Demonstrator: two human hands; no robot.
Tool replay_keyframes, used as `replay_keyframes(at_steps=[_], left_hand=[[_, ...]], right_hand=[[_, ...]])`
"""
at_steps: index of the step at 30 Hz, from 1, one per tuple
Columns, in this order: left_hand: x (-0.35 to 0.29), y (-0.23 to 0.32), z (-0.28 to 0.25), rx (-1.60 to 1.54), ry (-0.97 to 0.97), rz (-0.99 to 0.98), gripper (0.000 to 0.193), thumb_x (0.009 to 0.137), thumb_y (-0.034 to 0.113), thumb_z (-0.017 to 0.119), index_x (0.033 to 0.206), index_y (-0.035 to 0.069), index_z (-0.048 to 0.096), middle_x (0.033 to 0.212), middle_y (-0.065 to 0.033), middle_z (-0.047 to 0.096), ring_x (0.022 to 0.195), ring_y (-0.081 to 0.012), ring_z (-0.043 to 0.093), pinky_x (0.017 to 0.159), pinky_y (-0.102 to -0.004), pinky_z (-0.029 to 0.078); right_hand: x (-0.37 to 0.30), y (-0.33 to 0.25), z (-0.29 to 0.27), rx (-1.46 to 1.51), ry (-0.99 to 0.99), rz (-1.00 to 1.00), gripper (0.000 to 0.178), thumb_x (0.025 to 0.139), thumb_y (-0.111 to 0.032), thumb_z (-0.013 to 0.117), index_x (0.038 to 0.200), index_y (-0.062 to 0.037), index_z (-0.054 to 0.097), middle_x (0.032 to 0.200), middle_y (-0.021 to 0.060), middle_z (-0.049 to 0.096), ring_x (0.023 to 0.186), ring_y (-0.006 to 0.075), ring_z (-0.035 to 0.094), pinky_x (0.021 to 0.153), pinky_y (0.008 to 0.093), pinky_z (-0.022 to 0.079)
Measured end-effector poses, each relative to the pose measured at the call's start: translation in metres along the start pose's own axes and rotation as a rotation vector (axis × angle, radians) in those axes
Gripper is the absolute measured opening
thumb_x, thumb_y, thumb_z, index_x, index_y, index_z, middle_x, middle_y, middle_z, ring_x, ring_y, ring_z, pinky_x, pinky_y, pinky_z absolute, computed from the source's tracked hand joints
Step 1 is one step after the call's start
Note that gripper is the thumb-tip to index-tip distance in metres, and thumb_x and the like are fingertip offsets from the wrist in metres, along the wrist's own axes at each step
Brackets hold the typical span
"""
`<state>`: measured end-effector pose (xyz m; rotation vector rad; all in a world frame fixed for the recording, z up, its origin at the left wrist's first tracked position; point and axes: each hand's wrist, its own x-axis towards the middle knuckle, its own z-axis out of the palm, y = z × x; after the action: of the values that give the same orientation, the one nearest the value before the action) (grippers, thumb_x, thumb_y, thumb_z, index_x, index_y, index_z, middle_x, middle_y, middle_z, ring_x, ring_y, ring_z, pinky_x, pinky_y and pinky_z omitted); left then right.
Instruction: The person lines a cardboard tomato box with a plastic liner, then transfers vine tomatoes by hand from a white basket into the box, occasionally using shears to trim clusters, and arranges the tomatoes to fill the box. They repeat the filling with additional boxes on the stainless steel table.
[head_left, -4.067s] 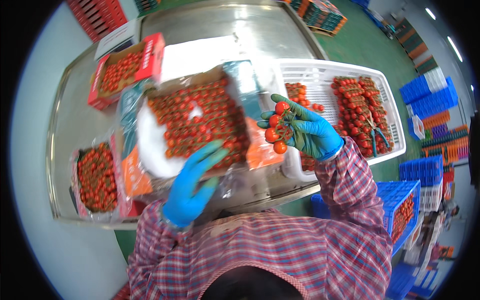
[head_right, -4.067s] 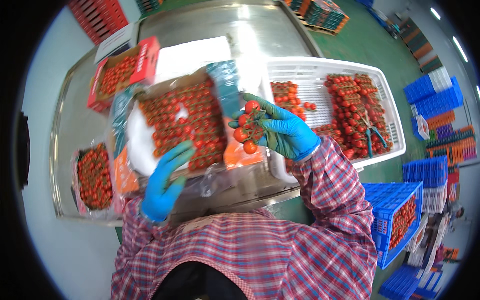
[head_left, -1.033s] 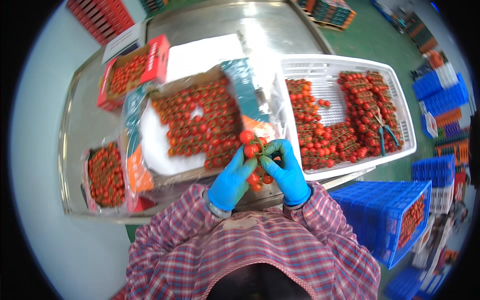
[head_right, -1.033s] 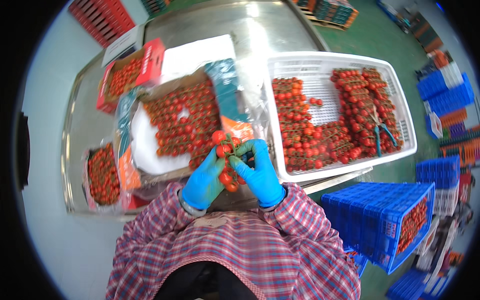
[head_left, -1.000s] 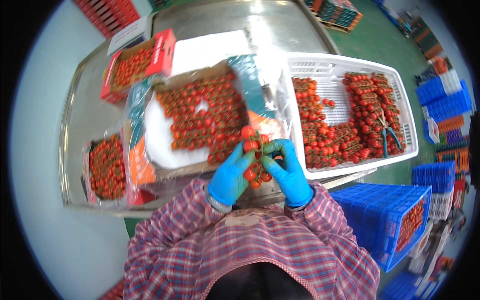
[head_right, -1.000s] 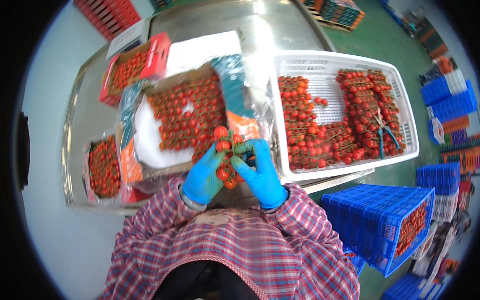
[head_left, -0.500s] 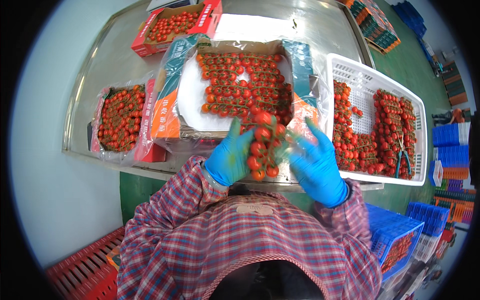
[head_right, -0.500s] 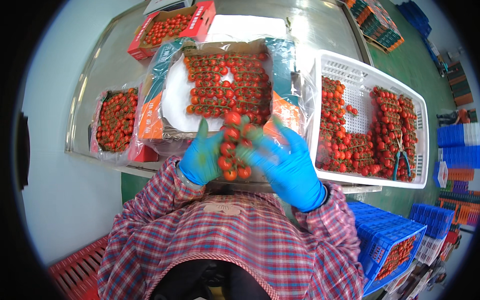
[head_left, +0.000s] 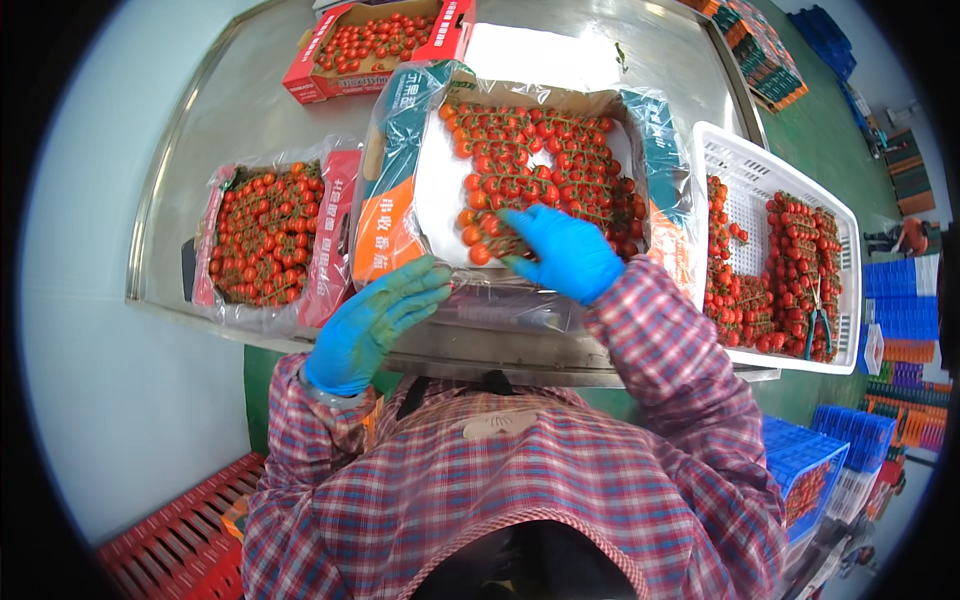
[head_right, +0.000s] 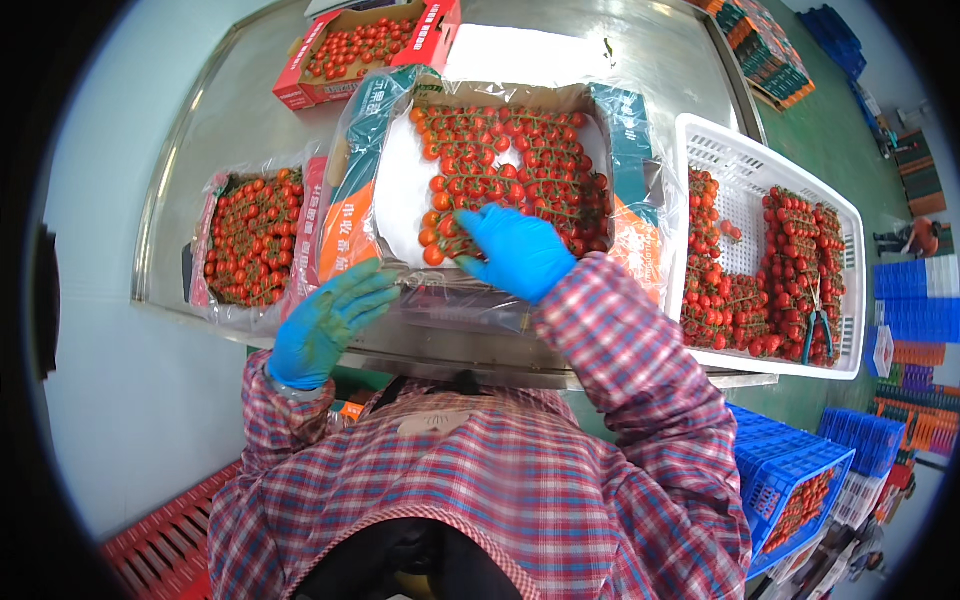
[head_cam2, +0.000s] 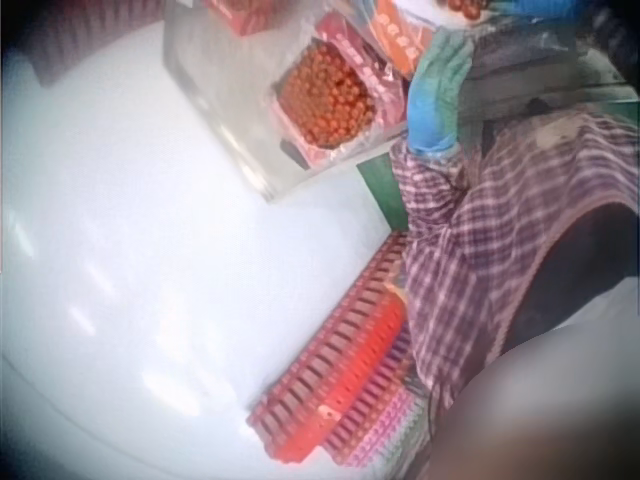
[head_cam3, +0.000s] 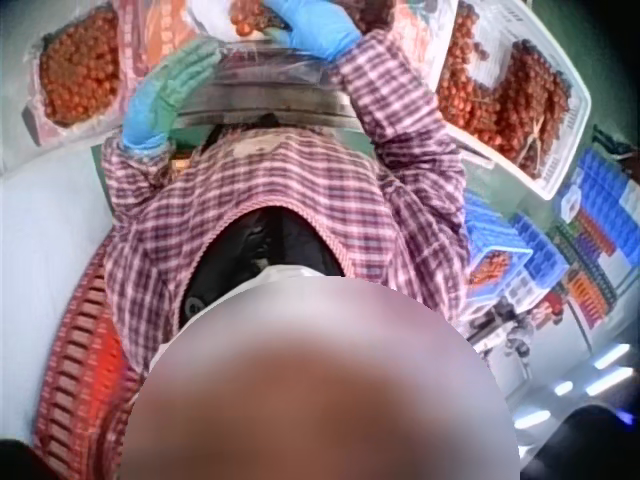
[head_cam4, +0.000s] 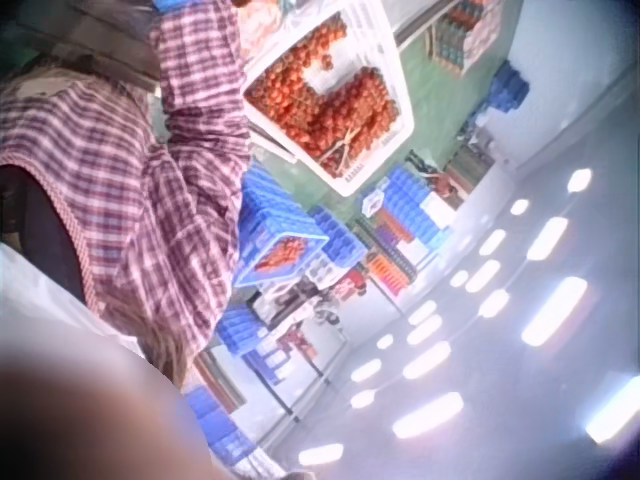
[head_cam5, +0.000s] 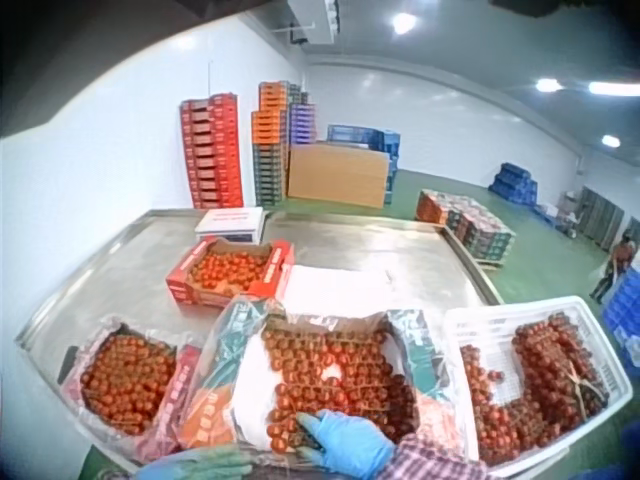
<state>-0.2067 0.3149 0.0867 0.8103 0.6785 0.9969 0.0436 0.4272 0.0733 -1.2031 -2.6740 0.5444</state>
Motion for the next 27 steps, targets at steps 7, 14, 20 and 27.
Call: replay_keyframes(at_steps=[7, 14, 20, 27], left_hand=[[0.091, 0.020, 0.004, 1.259, -0.047, 0.133, 0.019, 0.085, 0.013, 0.056, 0.103, 0.006, 0.057, 0.097, -0.0107, 0.058, 0.086, -0.0253, 0.058, 0.074, -0.0352, 0.046], [0.189, -0.033, 0.024, 1.837, -0.309, -0.055, 0.042, 0.070, 0.026, 0.072, 0.100, 0.007, 0.049, 0.099, -0.0148, 0.050, 0.089, -0.0342, 0.053, 0.071, -0.0443, 0.045], [0.205, -0.033, 0.044, 1.760, -0.274, -0.217, 0.038, 0.068, 0.020, 0.073, 0.090, 0.006, 0.045, 0.089, -0.0139, 0.045, 0.081, -0.0326, 0.049, 0.068, -0.0415, 0.043], [0.208, -0.033, 0.050, 1.498, -0.085, -0.329, 0.033, 0.066, 0.012, 0.074, 0.086, 0.005, 0.049, 0.084, -0.0082, 0.043, 0.071, -0.0222, 0.046, 0.064, -0.0324, 0.043]], right_hand=[[0.041, 0.010, 0.030, -0.092, -0.157, 0.175, 0.026, 0.075, -0.022, 0.064, 0.098, -0.0113, 0.061, 0.095, 0.0141, 0.058, 0.086, 0.0311, 0.060, 0.070, 0.0435, 0.049], [-0.090, 0.120, -0.076, 0.805, 0.342, 0.173, 0.029, 0.080, -0.024, 0.060, 0.105, -0.0100, 0.063, 0.094, 0.0120, 0.063, 0.082, 0.0258, 0.062, 0.072, 0.0368, 0.049], [-0.144, 0.320, -0.092, -0.241, -0.101, 0.761, 0.049, 0.077, -0.010, 0.055, 0.124, -0.0223, 0.051, 0.114, 0.0123, 0.057, 0.098, 0.0290, 0.059, 0.081, 0.0411, 0.050], [-0.139, 0.383, -0.084, -0.241, -0.332, 0.592, 0.041, 0.078, -0.012, 0.060, 0.116, -0.0246, 0.054, 0.117, 0.0098, 0.049, 0.102, 0.0302, 0.055, 0.084, 0.0426, 0.047]])
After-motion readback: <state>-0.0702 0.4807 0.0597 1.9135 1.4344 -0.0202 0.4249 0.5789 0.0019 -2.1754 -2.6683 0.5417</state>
